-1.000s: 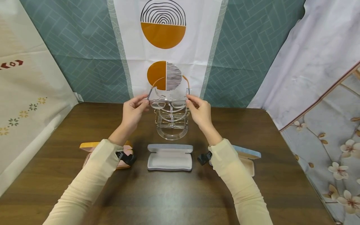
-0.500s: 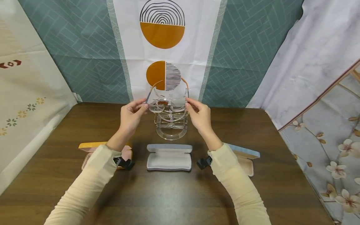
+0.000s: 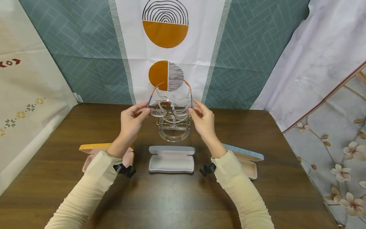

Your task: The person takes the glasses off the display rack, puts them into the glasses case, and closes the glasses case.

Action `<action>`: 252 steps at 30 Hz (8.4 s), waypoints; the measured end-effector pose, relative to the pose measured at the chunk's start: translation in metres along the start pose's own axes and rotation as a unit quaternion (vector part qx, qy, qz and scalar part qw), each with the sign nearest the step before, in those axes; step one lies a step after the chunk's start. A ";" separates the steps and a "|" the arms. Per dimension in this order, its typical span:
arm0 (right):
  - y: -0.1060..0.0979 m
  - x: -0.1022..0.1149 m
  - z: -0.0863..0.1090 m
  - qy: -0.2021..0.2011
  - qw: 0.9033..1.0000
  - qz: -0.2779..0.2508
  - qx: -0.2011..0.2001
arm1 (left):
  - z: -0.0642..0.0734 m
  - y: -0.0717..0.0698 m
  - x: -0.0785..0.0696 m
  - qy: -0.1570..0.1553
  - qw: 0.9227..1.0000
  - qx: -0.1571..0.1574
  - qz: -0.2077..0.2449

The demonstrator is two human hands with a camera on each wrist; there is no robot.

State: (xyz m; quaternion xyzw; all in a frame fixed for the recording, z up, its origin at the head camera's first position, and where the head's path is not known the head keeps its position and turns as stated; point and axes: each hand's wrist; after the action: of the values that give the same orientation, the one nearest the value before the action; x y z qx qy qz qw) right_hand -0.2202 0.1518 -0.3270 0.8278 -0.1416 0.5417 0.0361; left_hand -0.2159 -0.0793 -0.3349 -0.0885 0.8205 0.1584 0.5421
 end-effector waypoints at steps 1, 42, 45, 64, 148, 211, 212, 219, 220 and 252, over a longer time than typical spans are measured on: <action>0.000 0.000 0.001 0.006 1.000 0.000 0.001 | 0.001 0.000 0.000 0.000 1.000 -0.001 0.001; -0.010 0.009 0.041 0.064 0.992 -0.107 0.004 | 0.037 -0.021 -0.016 -0.105 0.990 0.043 0.087; -0.010 0.009 0.043 0.062 0.992 -0.107 0.000 | 0.039 -0.022 -0.016 -0.106 0.989 0.044 0.097; -0.015 0.011 0.061 0.055 0.990 -0.130 -0.005 | 0.057 -0.028 -0.018 -0.087 0.991 0.047 0.086; -0.026 0.008 0.080 0.043 0.990 -0.133 0.018 | 0.075 -0.033 -0.012 -0.041 0.991 0.092 0.092; -0.023 0.005 0.080 0.044 0.987 -0.152 -0.030 | 0.076 -0.032 -0.005 0.023 0.985 0.171 0.029; -0.023 0.005 0.080 0.043 0.987 -0.151 -0.029 | 0.075 -0.032 -0.005 0.025 0.985 0.171 0.028; -0.024 0.005 0.080 0.044 0.987 -0.151 -0.027 | 0.075 -0.031 -0.004 0.036 0.986 0.162 0.021; -0.024 0.006 0.080 0.045 0.987 -0.151 -0.027 | 0.075 -0.031 -0.005 0.036 0.986 0.160 0.021; -0.025 0.006 0.083 0.063 0.988 -0.140 -0.016 | 0.074 -0.033 -0.005 -0.027 0.993 0.109 0.030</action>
State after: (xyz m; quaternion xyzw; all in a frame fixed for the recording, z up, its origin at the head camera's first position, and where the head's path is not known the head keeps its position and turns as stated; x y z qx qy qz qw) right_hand -0.1377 0.1566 -0.3537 0.8031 -0.0301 0.5798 0.1339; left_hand -0.1400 -0.0842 -0.3628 -0.0002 0.8201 0.0864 0.5657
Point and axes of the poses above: each hand's wrist, its own z-axis away from the middle knuckle, its own y-axis out of the palm, x = y × z, and after that the axes turned 11 degrees about -x, right-handed
